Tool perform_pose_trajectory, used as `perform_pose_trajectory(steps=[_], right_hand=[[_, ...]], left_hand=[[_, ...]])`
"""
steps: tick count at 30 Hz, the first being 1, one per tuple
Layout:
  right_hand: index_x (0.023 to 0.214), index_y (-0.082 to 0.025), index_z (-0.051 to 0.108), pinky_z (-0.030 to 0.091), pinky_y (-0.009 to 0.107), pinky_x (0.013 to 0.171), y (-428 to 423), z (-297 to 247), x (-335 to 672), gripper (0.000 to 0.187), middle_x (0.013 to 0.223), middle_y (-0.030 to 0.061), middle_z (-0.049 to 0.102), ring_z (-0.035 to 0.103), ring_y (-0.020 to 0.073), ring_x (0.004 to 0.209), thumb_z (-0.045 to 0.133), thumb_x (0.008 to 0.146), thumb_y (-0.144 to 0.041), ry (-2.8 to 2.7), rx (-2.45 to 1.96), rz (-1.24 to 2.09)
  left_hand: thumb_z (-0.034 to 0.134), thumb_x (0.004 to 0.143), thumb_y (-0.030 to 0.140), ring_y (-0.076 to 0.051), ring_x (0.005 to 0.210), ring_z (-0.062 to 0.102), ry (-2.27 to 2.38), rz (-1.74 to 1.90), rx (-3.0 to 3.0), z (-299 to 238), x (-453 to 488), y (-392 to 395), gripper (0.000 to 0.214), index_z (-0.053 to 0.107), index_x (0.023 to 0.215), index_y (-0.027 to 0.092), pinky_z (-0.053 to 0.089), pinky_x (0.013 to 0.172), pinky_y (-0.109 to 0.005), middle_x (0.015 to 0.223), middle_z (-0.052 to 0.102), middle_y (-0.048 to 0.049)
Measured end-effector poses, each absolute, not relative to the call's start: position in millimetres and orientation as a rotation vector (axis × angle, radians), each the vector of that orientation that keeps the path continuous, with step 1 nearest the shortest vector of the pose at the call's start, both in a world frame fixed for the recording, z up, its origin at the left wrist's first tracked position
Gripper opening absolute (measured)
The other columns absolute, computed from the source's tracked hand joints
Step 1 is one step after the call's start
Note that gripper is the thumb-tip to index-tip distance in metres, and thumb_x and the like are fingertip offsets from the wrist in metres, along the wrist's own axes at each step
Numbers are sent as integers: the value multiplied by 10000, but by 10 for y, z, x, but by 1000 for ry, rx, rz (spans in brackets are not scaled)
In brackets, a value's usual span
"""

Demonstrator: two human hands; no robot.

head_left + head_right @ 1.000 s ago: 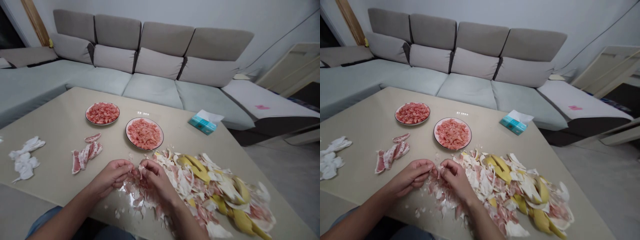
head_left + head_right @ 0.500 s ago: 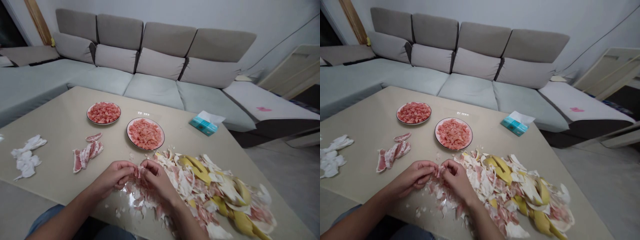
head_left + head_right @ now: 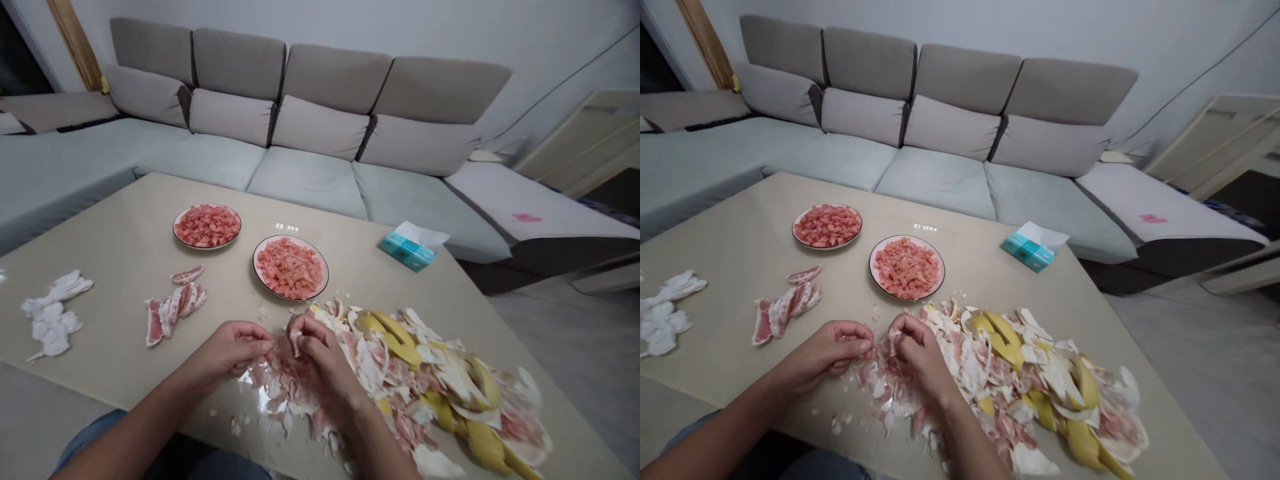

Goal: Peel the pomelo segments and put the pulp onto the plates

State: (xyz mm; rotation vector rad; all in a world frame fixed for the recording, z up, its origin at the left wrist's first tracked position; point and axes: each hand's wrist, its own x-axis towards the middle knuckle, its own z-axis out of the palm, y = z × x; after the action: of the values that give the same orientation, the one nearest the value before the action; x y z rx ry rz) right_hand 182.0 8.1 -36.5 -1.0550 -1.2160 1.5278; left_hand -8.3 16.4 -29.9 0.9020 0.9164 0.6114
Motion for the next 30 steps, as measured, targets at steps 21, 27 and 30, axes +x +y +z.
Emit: perform_pose_trajectory(steps=[21,27,30], right_hand=[[698,-188,569,334,303,660,147,-465,1875,193,679,38,598,496,181,672,557,882,-247,-2068,-1305,228],[539,-197,470,333,305,673,108,-483,1776,376,489,-28,452,388,134,520,506,914,-199,-2015,-1209,121],[571,-193,479,319,313,668,98,-466,1725,307,576,9,498,433,164,615,497,877,-186,-2016,-1259,54]], left_hand=[[692,751,436,-26,440,258,1199,995,957,-319,-153,280,345,650,930,144,151,398,-179,732,576,16],[704,736,438,-42,444,254,1256,1010,963,-344,-147,291,349,655,919,145,160,403,-176,582,408,73],[700,737,448,-42,443,252,1258,1006,979,-366,-157,293,360,658,927,145,156,401,-177,594,424,69]])
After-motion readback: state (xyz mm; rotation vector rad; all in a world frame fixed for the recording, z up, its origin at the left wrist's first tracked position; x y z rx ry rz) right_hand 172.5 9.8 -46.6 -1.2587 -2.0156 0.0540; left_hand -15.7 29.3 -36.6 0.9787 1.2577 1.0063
